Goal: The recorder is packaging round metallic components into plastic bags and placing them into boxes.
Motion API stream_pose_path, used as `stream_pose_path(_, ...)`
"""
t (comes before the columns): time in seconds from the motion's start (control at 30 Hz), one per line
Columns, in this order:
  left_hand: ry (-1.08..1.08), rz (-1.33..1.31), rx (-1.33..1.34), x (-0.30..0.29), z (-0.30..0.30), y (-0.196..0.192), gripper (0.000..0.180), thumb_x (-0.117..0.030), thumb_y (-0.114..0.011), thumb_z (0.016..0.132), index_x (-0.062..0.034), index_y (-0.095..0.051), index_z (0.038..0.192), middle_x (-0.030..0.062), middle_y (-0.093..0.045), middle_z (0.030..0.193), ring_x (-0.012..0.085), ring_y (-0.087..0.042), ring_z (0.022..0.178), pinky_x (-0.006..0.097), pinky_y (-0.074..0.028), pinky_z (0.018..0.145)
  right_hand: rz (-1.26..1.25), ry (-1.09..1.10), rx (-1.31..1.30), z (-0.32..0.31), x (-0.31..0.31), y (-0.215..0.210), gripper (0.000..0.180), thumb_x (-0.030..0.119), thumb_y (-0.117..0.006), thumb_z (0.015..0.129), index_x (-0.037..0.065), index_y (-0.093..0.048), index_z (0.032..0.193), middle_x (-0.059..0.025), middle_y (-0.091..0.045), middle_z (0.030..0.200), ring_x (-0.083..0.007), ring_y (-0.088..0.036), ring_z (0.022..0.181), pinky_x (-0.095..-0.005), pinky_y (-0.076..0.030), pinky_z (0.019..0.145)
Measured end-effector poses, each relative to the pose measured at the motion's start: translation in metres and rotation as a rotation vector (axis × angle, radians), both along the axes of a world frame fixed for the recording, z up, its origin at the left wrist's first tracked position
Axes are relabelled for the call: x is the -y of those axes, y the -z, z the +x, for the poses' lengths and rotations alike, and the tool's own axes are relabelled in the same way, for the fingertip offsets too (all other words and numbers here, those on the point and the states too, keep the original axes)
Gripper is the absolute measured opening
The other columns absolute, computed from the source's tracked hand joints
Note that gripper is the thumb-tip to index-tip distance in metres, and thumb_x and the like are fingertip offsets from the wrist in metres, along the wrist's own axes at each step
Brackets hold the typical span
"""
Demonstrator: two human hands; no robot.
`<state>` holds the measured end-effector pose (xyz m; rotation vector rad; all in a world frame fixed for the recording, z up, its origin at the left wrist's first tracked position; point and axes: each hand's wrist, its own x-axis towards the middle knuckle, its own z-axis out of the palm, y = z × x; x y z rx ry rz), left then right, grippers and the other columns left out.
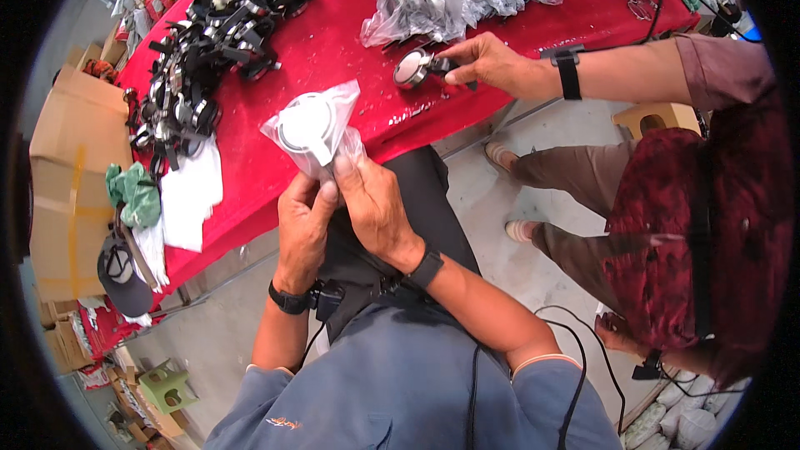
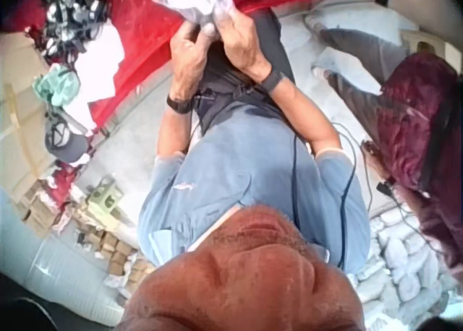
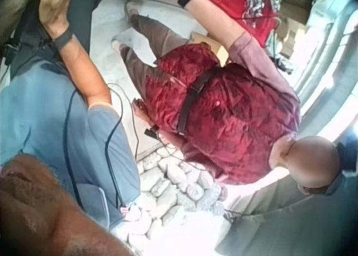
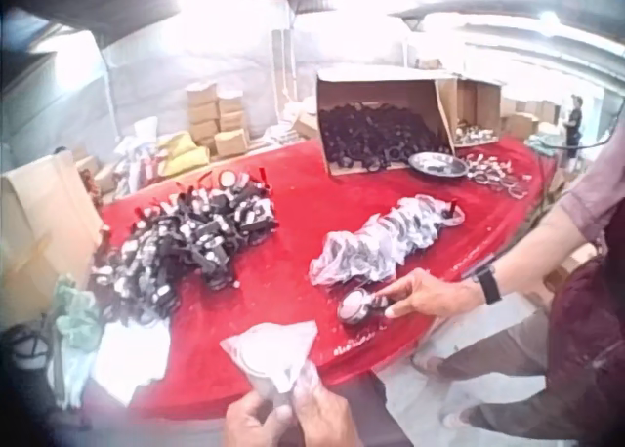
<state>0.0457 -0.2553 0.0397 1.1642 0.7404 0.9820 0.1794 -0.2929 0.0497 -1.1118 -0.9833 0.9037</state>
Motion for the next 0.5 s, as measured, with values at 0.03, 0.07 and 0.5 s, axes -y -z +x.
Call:
stream_pose_path(0.03, 0.0, 0.084, -0.034, 0.004, -0.004, -0.002, 0.044, -0.03, -0.079, 0.103, 0.0016, -0.068, 0.132, 0.0012, -0.072, 0.111, 0.0101, -0.064, 0.1, 0.028, -0.053, 0.089, 0.001, -0.014, -0.016, -0.006, 0.004, -0.002, 0.05, 0.041, -0.046, 0.117, -0.005, -0.067, 0.119, -0.0172, -0.071, 0.09, -0.0231, -0.07, 0.089, -0.0394, -0.054, 0.076)
stream_pose_path(0.07, 0.027, 0.096, -0.013, 0.006, -0.012, -0.001, 0.046, -0.027, -0.08, 0.103, 0.0014, -0.066, 0.136, 0.0028, -0.072, 0.117, 0.0115, -0.065, 0.106, 0.029, -0.053, 0.093, 0.005, -0.019, -0.006, -0.011, 0.008, 0.002, 0.05, 0.041, -0.046, 0.117, -0.005, -0.067, 0.119, -0.0172, -0.071, 0.09, -0.0231, -0.07, 0.089, -0.0394, -0.054, 0.076)
stream_pose_path(0.5, -0.23, 0.089, 0.395, 0.012, -0.069, 0.009, 0.041, -0.019, -0.063, 0.111, 0.0015, -0.054, 0.146, 0.013, -0.069, 0.132, 0.0229, -0.072, 0.117, 0.042, -0.06, 0.104, -0.032, 0.126, 0.407, 0.025, 0.034, -0.008, 0.042, 0.015, -0.074, 0.096, -0.001, -0.063, 0.134, -0.0131, -0.077, 0.108, -0.0189, -0.074, 0.095, -0.0337, -0.06, 0.082)
